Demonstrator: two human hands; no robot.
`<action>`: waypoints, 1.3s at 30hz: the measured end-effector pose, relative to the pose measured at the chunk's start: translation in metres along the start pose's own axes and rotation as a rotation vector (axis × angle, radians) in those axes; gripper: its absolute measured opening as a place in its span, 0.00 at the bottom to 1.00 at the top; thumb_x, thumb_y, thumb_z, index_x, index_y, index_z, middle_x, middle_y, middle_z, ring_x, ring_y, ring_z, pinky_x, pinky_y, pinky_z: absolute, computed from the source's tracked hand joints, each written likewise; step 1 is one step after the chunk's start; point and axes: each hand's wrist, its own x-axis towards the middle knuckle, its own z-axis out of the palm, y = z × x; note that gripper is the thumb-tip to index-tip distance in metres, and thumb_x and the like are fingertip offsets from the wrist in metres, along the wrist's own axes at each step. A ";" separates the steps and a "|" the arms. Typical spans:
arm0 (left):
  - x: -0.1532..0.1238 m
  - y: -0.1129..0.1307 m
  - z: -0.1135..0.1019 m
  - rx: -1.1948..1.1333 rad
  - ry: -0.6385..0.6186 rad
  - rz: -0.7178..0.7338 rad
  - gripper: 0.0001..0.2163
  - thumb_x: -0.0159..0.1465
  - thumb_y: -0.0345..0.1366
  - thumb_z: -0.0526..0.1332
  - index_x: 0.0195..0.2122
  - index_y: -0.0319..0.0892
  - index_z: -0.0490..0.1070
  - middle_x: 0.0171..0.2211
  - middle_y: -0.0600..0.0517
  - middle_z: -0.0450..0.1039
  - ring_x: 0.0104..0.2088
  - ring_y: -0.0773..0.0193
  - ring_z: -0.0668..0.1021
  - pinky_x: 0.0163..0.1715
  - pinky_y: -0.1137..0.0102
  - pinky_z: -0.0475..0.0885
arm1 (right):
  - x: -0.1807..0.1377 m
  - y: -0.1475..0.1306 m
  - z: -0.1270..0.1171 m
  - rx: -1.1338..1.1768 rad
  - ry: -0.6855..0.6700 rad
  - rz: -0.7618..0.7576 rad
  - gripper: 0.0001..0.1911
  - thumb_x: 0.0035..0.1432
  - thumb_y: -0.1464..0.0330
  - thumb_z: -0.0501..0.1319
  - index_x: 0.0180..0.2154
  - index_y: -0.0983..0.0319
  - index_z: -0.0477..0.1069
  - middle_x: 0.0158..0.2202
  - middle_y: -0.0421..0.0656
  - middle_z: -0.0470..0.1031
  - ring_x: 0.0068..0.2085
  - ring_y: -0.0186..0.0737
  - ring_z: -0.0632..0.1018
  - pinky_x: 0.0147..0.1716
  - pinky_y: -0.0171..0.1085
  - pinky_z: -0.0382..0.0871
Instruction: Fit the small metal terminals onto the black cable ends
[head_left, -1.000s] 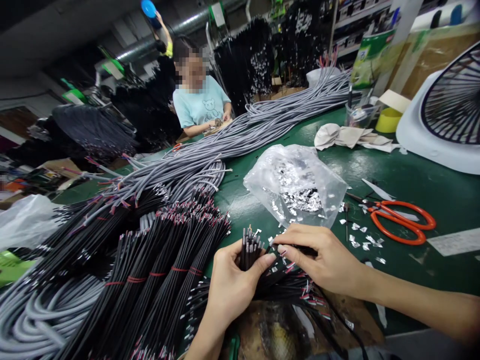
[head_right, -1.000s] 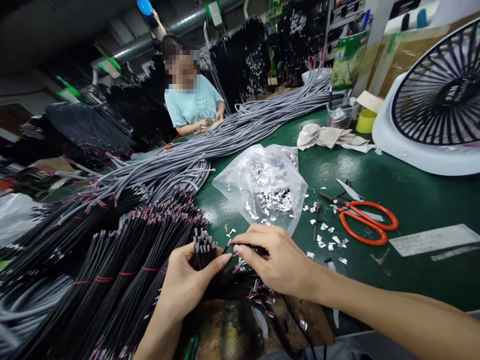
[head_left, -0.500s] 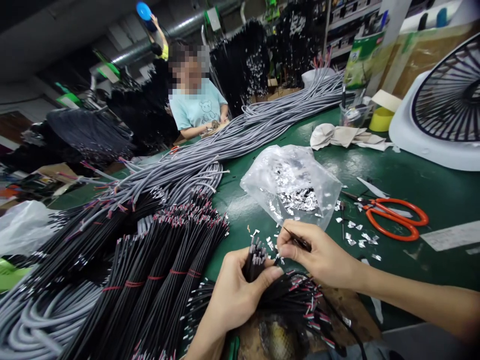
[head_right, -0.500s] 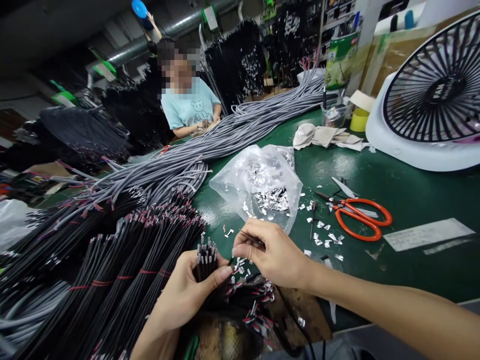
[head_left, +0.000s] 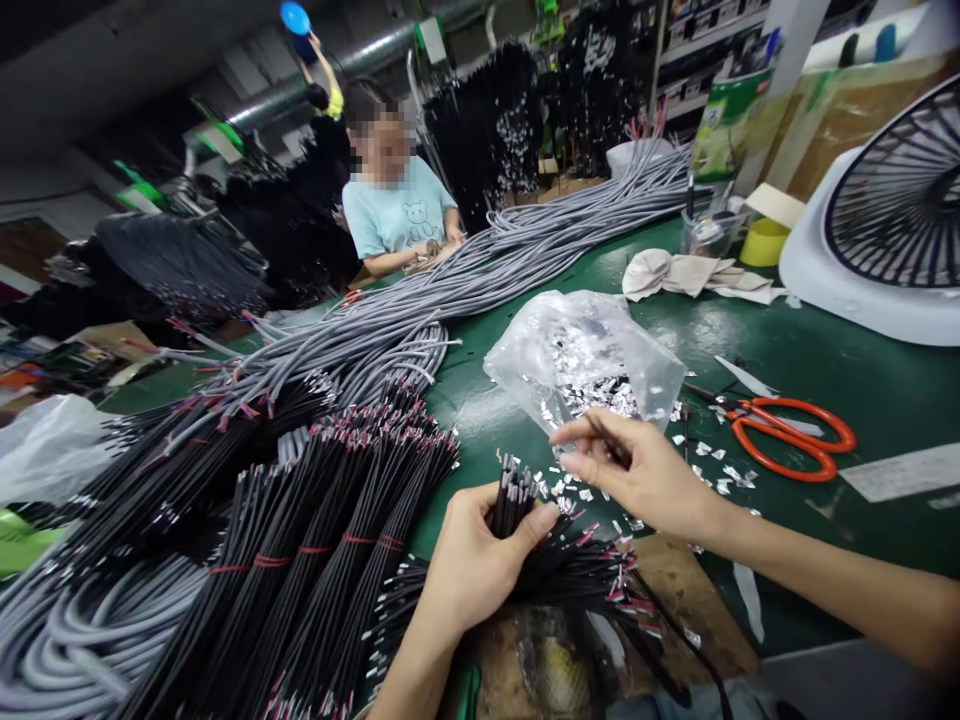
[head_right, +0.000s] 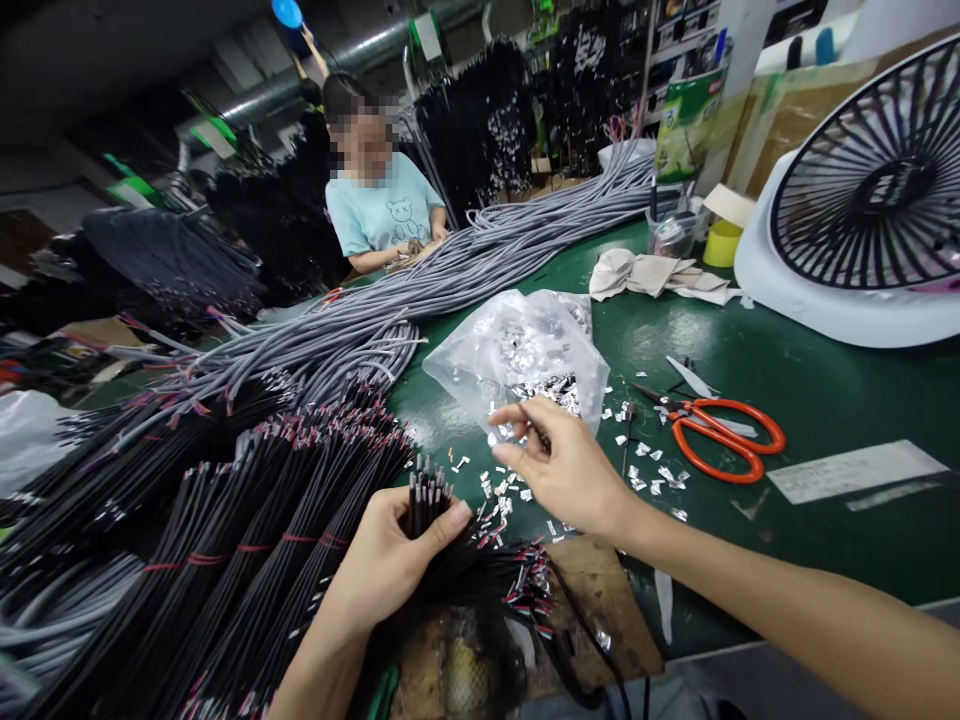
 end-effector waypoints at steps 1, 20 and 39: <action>0.000 -0.001 0.001 0.011 -0.008 0.010 0.13 0.55 0.41 0.62 0.22 0.36 0.69 0.18 0.56 0.64 0.20 0.69 0.64 0.20 0.75 0.58 | -0.002 -0.002 0.002 0.004 -0.082 -0.016 0.09 0.53 0.65 0.61 0.34 0.64 0.72 0.24 0.38 0.64 0.23 0.30 0.63 0.21 0.31 0.58; -0.001 -0.004 -0.004 -0.037 0.191 0.056 0.08 0.52 0.36 0.66 0.25 0.37 0.71 0.22 0.54 0.70 0.24 0.68 0.69 0.24 0.75 0.65 | -0.012 -0.006 0.009 -0.089 -0.241 -0.161 0.12 0.60 0.67 0.53 0.44 0.64 0.68 0.41 0.45 0.73 0.42 0.37 0.73 0.42 0.37 0.66; -0.003 0.000 0.001 0.026 0.225 0.085 0.08 0.51 0.36 0.65 0.24 0.38 0.68 0.21 0.57 0.66 0.23 0.69 0.66 0.23 0.76 0.63 | -0.014 -0.001 0.014 -0.151 -0.176 -0.255 0.09 0.58 0.72 0.56 0.37 0.65 0.75 0.33 0.44 0.77 0.34 0.34 0.75 0.35 0.32 0.66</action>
